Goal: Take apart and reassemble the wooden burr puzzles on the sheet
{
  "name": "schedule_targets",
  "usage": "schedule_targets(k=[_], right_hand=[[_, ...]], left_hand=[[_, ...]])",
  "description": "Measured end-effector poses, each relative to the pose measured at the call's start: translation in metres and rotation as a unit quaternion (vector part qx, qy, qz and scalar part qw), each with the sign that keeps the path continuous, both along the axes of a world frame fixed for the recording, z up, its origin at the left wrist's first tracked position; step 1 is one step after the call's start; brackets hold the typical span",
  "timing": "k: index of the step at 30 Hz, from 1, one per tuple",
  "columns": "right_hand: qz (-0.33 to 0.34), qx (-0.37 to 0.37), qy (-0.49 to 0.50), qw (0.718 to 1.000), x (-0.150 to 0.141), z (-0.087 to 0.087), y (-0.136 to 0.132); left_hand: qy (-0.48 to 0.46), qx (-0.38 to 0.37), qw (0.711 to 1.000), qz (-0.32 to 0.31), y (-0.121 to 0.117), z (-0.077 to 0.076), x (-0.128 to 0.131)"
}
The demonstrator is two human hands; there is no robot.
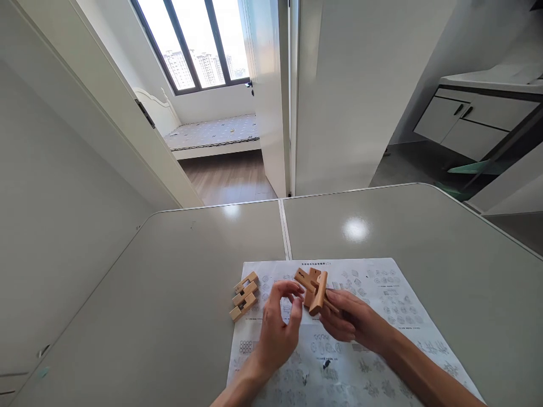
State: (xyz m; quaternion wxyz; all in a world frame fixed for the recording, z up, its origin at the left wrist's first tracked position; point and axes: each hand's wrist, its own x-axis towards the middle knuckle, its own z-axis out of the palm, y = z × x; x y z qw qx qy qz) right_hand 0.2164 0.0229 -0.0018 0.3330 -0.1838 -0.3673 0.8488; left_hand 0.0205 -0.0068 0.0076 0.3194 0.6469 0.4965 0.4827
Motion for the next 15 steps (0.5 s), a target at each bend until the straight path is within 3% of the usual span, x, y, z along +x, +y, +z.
schedule_targets(k=[3,6,9,15], right_hand=[[0.046,-0.004,0.025,0.999,0.002,-0.004,-0.002],[0.09,-0.01,0.04,0.995,0.003,-0.008,-0.004],[0.131,-0.013,0.056,0.99,-0.001,-0.008,-0.006],[0.164,-0.044,0.063,0.983,-0.01,-0.002,-0.011]], left_hand=[[-0.03,-0.012,0.999,-0.024,0.001,0.004,-0.004],[-0.043,0.0,0.991,-0.128,0.001,0.014,-0.006],[-0.061,-0.003,0.979,-0.194,0.001,0.02,-0.005],[-0.06,-0.019,0.975,-0.213,0.003,0.018,-0.003]])
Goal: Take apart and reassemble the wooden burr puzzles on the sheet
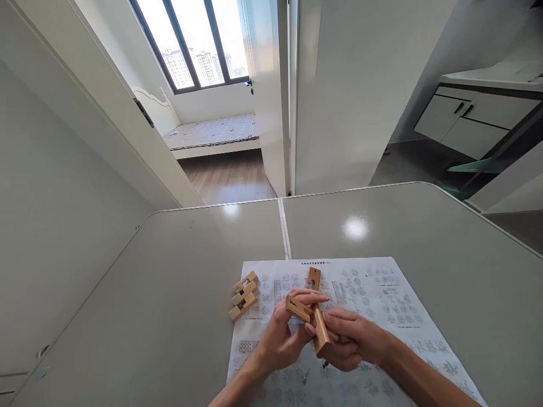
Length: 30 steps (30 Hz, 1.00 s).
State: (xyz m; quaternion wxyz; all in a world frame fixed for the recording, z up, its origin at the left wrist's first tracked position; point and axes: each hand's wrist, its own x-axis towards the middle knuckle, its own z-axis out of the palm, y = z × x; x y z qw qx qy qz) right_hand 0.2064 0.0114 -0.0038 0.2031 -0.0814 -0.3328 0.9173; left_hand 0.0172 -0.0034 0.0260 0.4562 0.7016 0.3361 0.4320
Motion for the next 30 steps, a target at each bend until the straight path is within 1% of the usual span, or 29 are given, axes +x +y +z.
schedule_targets(k=[6,8,9,11,12,13,14,15,16,17,18,19,20,21,22,26,28,30], right_hand=[[-0.018,0.005,-0.007,1.0,0.0,-0.006,-0.001],[-0.016,0.013,-0.004,1.0,0.0,-0.008,0.0],[-0.012,0.018,-0.004,1.0,0.0,-0.008,0.0],[-0.01,0.046,-0.014,0.999,0.0,-0.006,0.001],[-0.031,0.075,-0.036,0.996,0.0,-0.005,0.001],[-0.073,0.119,-0.077,0.987,0.0,-0.003,0.001],[-0.136,0.178,-0.135,0.965,-0.001,-0.002,0.001],[-0.211,0.243,-0.203,0.925,-0.001,0.0,0.001],[-0.287,0.309,-0.27,0.865,-0.001,0.001,0.001],[-0.351,0.368,-0.324,0.798,-0.001,0.001,0.002],[-0.397,0.417,-0.36,0.734,0.0,0.001,0.002],[-0.423,0.456,-0.383,0.683,0.0,0.001,0.003],[-0.436,0.484,-0.396,0.647,0.001,0.0,0.004],[-0.435,0.506,-0.407,0.624,0.002,-0.002,0.005],[-0.425,0.522,-0.418,0.611,0.003,-0.003,0.006],[-0.36,0.562,-0.447,0.596,0.005,-0.01,0.009],[-0.349,0.57,-0.465,0.581,0.004,-0.014,0.01],[-0.353,0.562,-0.487,0.568,0.003,-0.016,0.01]], left_hand=[[-0.02,-0.024,0.999,0.027,0.001,-0.006,-0.001],[-0.031,-0.045,0.998,0.044,0.0,-0.01,0.0],[-0.043,-0.072,0.995,0.054,0.0,-0.012,0.0],[-0.092,-0.162,0.978,0.09,-0.001,-0.018,0.002],[-0.123,-0.213,0.962,0.116,-0.001,-0.021,0.003],[-0.151,-0.255,0.944,0.146,0.0,-0.023,0.004],[-0.168,-0.276,0.931,0.168,0.0,-0.024,0.005],[-0.177,-0.286,0.924,0.181,0.002,-0.025,0.005],[-0.184,-0.29,0.92,0.191,0.003,-0.025,0.005],[-0.187,-0.291,0.918,0.194,0.004,-0.024,0.005],[-0.193,-0.292,0.916,0.198,0.006,-0.022,0.004],[-0.197,-0.292,0.914,0.201,0.007,-0.02,0.003],[-0.201,-0.291,0.913,0.201,0.008,-0.018,0.003],[-0.203,-0.29,0.914,0.198,0.009,-0.016,0.002],[-0.202,-0.29,0.915,0.194,0.009,-0.015,0.001],[-0.19,-0.29,0.92,0.181,0.009,-0.015,0.001],[-0.19,-0.293,0.919,0.183,0.009,-0.016,0.001],[-0.195,-0.301,0.915,0.183,0.009,-0.017,0.0]])
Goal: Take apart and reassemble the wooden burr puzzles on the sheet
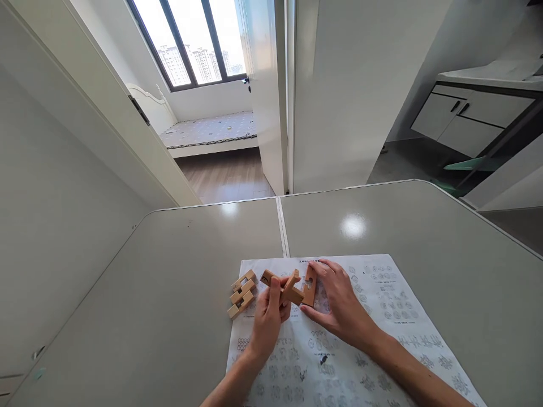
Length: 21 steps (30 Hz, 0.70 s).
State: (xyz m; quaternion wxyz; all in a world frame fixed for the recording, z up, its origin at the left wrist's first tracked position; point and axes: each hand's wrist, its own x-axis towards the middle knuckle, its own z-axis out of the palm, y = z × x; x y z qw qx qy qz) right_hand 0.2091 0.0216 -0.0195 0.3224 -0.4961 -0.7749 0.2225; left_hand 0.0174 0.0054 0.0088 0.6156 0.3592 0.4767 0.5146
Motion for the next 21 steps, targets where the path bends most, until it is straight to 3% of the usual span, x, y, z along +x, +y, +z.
schedule_targets(k=[4,7,11,16,21], right_hand=[[-0.02,-0.027,0.042,0.999,-0.001,0.002,-0.001],[-0.025,-0.085,0.151,0.985,0.0,0.007,-0.001],[-0.007,-0.182,0.351,0.918,0.003,0.013,0.002],[0.119,-0.284,0.493,0.814,0.008,0.022,0.005],[0.187,-0.298,0.523,0.777,0.005,0.022,0.001]], left_hand=[[-0.006,-0.012,1.0,-0.018,0.0,0.0,-0.002],[0.009,-0.031,0.999,-0.016,-0.001,0.002,-0.001],[0.03,-0.053,0.998,-0.01,-0.003,0.005,0.0],[0.023,-0.056,0.997,-0.049,-0.002,0.002,-0.004],[-0.092,-0.107,0.982,-0.128,0.001,0.0,-0.007]])
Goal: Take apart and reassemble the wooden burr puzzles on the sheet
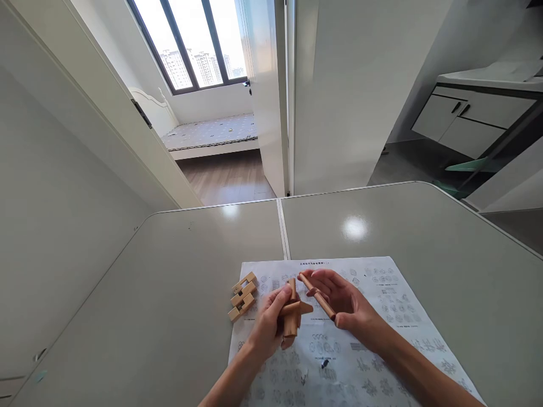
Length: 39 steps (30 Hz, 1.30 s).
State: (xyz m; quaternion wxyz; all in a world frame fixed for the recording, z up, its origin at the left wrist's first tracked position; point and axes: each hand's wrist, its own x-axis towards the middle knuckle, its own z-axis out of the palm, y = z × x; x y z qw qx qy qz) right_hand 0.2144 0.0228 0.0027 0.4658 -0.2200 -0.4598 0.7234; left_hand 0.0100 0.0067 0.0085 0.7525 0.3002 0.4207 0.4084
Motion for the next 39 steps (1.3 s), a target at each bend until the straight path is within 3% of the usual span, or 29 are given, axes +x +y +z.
schedule_targets(k=[9,21,39], right_hand=[[0.034,0.027,0.023,0.999,0.002,0.0,0.0],[0.094,0.057,0.013,0.994,0.004,-0.002,-0.002],[0.168,0.084,-0.035,0.982,0.015,0.019,-0.002]], left_hand=[[-0.029,-0.101,0.987,-0.119,0.004,0.002,-0.004],[-0.03,-0.146,0.962,-0.229,0.007,0.003,-0.013],[-0.012,-0.138,0.957,-0.253,0.003,0.011,-0.014]])
